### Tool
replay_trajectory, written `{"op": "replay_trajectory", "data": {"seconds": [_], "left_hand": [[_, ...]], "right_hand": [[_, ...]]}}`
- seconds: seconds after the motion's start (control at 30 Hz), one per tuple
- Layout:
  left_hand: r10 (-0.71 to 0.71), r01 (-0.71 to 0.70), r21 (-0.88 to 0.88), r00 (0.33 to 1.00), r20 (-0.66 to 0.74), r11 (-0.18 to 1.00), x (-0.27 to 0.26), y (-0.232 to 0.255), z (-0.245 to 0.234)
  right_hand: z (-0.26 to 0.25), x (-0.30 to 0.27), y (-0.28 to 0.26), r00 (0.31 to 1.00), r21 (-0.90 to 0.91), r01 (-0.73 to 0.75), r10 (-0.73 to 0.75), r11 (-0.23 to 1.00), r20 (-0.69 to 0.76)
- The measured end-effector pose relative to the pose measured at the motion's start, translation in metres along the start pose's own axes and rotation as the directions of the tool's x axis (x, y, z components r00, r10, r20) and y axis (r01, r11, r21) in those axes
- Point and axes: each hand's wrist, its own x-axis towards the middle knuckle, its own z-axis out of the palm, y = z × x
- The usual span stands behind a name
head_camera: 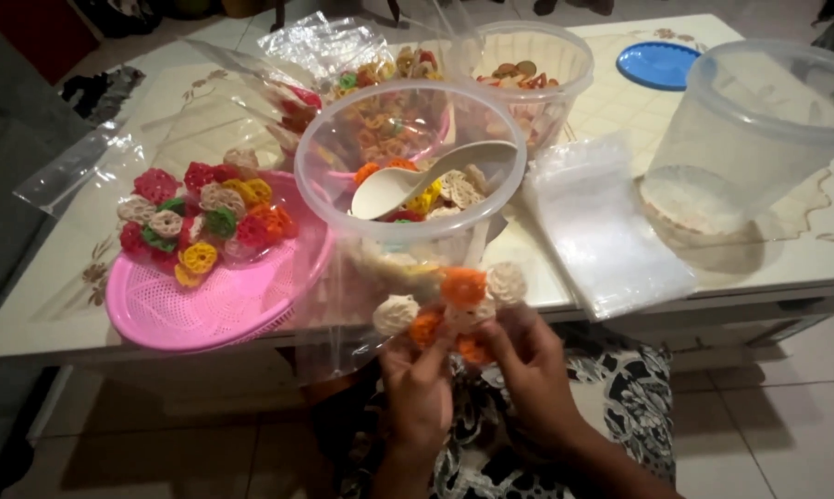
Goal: Packaging colorful snacks into small plastic bags from a larger container and plate.
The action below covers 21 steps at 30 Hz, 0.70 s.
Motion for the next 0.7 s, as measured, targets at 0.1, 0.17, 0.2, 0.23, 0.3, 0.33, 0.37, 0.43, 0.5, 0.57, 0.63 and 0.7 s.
{"op": "replay_trajectory", "data": {"seconds": [0.1,0.17,0.2,0.23,0.3,0.33,0.37,0.43,0.5,0.57,0.63,0.7], "left_hand": [[0.028,-0.031,0.045,0.998,0.048,0.999,0.001,0.01,0.004],[0.018,-0.016,0.05,0.999,-0.033,0.999,-0.003,0.008,0.006],[0.018,-0.012,0.052,0.994,-0.111,0.999,-0.001,0.007,0.009],[0.019,-0.014,0.046,0.994,-0.106,0.999,0.0,0.006,0.008],[0.029,-0.028,0.028,0.999,-0.019,0.999,0.002,0.002,0.006],[0.021,-0.02,0.022,1.0,-0.014,1.0,0.006,-0.006,-0.001],[0.041,-0.041,0.007,0.999,-0.018,0.999,0.009,-0.014,-0.008],[0.052,-0.052,-0.01,0.999,-0.014,0.999,0.011,-0.017,-0.009],[0.028,-0.047,0.094,0.982,0.188,0.994,0.009,-0.001,0.003],[0.055,-0.057,0.027,0.994,0.096,0.998,0.021,-0.033,-0.022],[0.04,-0.041,-0.036,0.998,-0.038,0.998,0.014,-0.038,-0.031],[0.05,-0.053,0.105,0.998,0.033,0.993,0.009,-0.018,-0.007]], "right_hand": [[0.003,-0.001,-0.004,0.995,-0.07,0.085,-0.082,0.994,0.051],[0.004,-0.002,-0.006,0.997,-0.077,0.075,-0.075,0.994,0.004],[0.005,0.001,-0.009,0.996,-0.082,0.073,-0.076,0.994,-0.036],[0.004,0.003,-0.009,0.996,-0.086,0.08,-0.083,0.993,-0.036],[0.0,0.007,-0.009,0.999,-0.072,-0.043,0.041,0.997,-0.027],[-0.008,0.01,-0.013,0.999,-0.076,-0.04,0.038,0.996,-0.037],[-0.016,0.014,-0.016,0.998,-0.212,-0.05,0.059,0.976,0.037],[-0.047,0.021,-0.018,0.992,-0.344,-0.05,0.088,0.937,0.095],[-0.087,0.029,-0.018,0.971,-0.108,0.175,-0.189,0.979,-0.143],[-0.198,0.062,-0.008,0.857,-0.286,0.453,-0.501,0.844,-0.12],[-0.29,0.029,0.015,0.688,-0.449,0.63,-0.724,0.633,-0.055],[-0.36,0.002,0.017,0.763,-0.826,0.152,-0.596,0.543,-0.252]]}}
